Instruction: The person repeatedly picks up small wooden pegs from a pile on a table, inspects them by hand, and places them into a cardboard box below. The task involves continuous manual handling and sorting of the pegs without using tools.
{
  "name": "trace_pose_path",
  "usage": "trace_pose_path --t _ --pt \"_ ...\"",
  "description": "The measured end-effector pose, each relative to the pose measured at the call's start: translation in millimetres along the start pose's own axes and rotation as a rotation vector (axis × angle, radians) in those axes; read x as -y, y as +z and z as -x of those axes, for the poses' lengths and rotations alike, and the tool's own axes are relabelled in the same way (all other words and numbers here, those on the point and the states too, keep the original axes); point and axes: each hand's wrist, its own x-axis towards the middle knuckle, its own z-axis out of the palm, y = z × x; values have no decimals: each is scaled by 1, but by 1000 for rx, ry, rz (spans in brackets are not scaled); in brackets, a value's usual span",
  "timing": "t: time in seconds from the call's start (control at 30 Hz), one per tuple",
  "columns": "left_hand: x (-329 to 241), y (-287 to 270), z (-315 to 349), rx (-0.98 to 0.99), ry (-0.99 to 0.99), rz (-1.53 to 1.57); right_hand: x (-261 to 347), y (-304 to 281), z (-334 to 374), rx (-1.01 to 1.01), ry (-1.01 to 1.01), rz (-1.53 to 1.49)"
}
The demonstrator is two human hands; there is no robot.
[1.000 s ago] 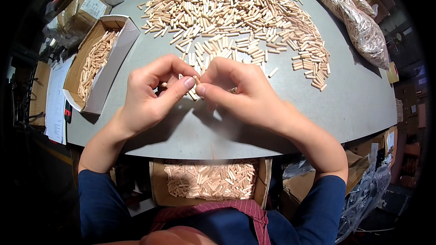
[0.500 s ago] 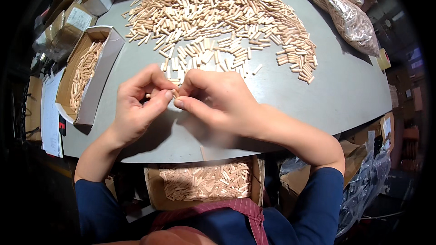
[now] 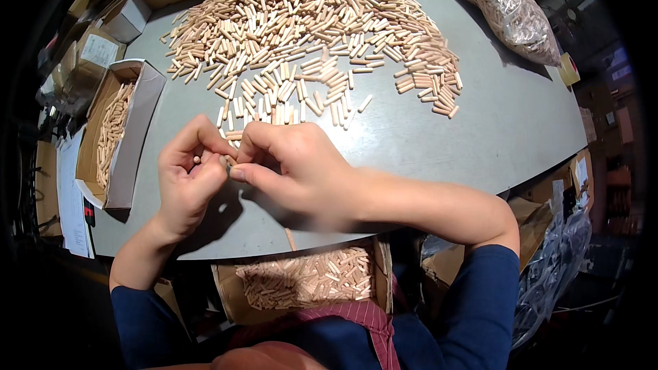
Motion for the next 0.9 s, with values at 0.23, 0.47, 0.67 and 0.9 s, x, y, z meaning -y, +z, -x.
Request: trace_pose_path --t 0.23,0.47,0.67,0.9 --pt "0 -2 2 20 49 31 -4 18 3 58 202 -617" --pt "-3 -5 -4 56 -84 243 -11 16 -2 36 315 -908" --pt "-9 -6 -7 123 -163 217 -9 9 -3 35 351 -905" --pt "-13 -6 -7 195 -225 252 -7 6 -3 45 439 -975"
